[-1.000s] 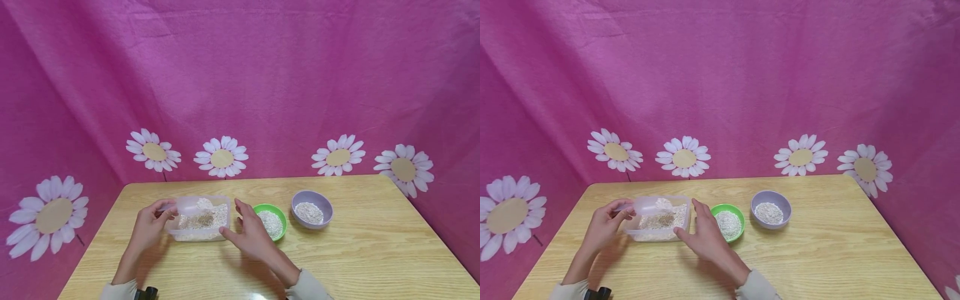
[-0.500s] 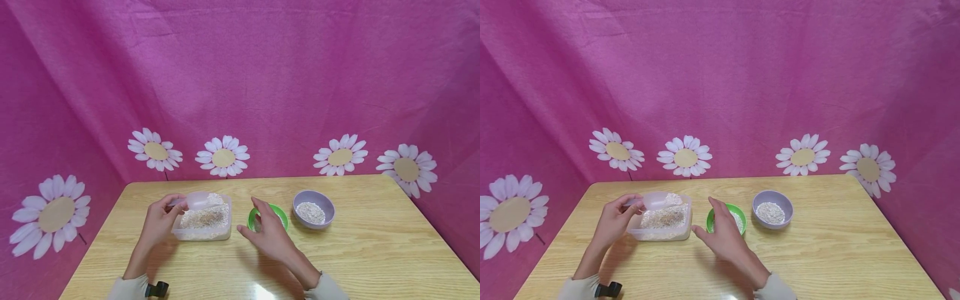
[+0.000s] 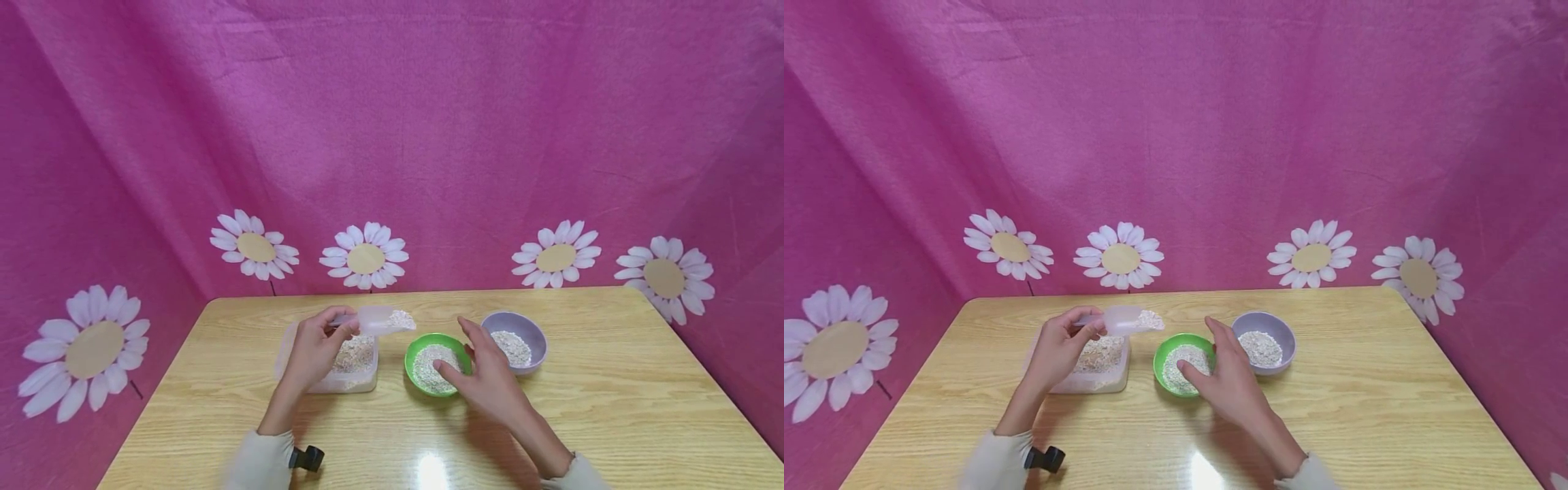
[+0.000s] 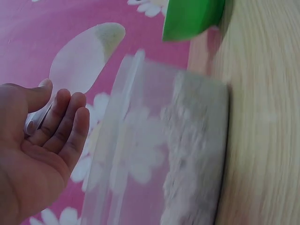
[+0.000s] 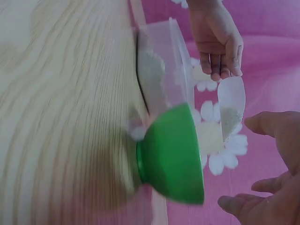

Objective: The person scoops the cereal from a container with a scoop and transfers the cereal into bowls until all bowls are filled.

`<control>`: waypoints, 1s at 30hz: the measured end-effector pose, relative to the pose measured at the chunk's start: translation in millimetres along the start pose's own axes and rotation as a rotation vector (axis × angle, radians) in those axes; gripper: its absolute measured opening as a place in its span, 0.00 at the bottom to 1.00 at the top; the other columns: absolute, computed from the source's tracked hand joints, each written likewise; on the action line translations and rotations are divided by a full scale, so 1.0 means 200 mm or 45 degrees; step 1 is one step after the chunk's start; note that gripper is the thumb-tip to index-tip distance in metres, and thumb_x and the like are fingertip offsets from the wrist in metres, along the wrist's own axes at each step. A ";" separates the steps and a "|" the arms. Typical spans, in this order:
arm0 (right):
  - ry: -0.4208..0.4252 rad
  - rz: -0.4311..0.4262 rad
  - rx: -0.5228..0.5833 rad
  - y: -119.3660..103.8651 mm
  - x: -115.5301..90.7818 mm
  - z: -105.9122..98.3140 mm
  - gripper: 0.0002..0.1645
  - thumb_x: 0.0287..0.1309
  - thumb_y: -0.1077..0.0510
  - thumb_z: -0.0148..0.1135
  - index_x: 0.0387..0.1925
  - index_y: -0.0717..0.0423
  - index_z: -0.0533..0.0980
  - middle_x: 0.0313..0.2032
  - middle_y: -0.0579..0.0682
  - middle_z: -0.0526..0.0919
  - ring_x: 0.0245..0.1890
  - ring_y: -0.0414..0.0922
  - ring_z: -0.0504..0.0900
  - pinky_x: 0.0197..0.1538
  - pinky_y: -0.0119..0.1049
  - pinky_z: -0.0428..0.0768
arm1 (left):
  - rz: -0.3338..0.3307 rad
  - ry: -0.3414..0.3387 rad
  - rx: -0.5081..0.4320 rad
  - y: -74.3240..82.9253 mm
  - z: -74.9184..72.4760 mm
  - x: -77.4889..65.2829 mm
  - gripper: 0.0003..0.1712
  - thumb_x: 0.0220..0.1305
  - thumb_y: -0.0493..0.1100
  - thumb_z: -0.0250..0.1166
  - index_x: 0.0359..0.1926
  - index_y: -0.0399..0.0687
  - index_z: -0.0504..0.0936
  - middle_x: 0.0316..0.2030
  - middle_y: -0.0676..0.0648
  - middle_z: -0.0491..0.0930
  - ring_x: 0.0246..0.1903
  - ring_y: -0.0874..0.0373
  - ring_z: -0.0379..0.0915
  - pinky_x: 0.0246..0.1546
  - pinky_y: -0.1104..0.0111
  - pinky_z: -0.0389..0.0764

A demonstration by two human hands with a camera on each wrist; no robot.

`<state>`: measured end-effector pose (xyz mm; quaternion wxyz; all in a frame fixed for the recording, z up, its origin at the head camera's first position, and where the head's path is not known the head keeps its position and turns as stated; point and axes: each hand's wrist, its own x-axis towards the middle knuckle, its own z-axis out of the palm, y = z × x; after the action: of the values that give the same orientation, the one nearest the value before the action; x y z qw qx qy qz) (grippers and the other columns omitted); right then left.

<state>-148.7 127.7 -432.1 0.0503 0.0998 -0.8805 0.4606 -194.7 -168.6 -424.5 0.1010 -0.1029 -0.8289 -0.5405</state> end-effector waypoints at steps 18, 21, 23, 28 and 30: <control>0.223 -0.051 -0.260 0.22 -0.07 -0.26 0.50 0.61 0.52 0.78 0.75 0.70 0.65 0.71 0.73 0.71 0.69 0.74 0.73 0.69 0.74 0.72 | 0.111 -0.209 -0.040 0.14 0.44 0.11 0.08 0.76 0.41 0.68 0.50 0.43 0.88 0.38 0.44 0.91 0.41 0.51 0.88 0.43 0.72 0.85; 0.266 -0.074 -0.283 0.26 -0.08 -0.29 0.50 0.59 0.54 0.79 0.74 0.71 0.66 0.71 0.73 0.72 0.68 0.74 0.74 0.67 0.74 0.73 | 0.125 -0.246 -0.026 0.17 0.49 0.13 0.09 0.76 0.40 0.68 0.51 0.42 0.88 0.41 0.44 0.92 0.40 0.53 0.89 0.39 0.74 0.83; 0.281 -0.068 -0.297 0.28 -0.09 -0.31 0.50 0.59 0.54 0.79 0.74 0.72 0.66 0.70 0.73 0.72 0.67 0.74 0.74 0.67 0.74 0.73 | 0.153 -0.266 -0.007 0.18 0.52 0.14 0.09 0.76 0.40 0.69 0.51 0.42 0.88 0.42 0.43 0.92 0.40 0.54 0.90 0.38 0.74 0.83; 0.283 -0.038 -0.320 0.33 -0.11 -0.35 0.51 0.59 0.54 0.79 0.74 0.74 0.64 0.72 0.75 0.68 0.70 0.75 0.70 0.69 0.75 0.68 | 0.220 -0.307 0.044 0.22 0.59 0.16 0.11 0.76 0.42 0.68 0.52 0.41 0.88 0.43 0.44 0.92 0.40 0.57 0.90 0.41 0.73 0.85; 0.272 -0.019 -0.320 0.35 -0.11 -0.35 0.52 0.60 0.53 0.79 0.74 0.77 0.64 0.72 0.76 0.67 0.70 0.76 0.70 0.70 0.75 0.68 | 0.240 -0.328 0.060 0.23 0.61 0.17 0.11 0.77 0.42 0.68 0.53 0.41 0.88 0.44 0.44 0.92 0.41 0.58 0.90 0.43 0.72 0.86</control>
<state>-143.0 226.9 -451.6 0.1591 0.0500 -0.9201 0.3545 -220.5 -37.0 -423.0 0.0465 -0.2465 -0.8342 -0.4912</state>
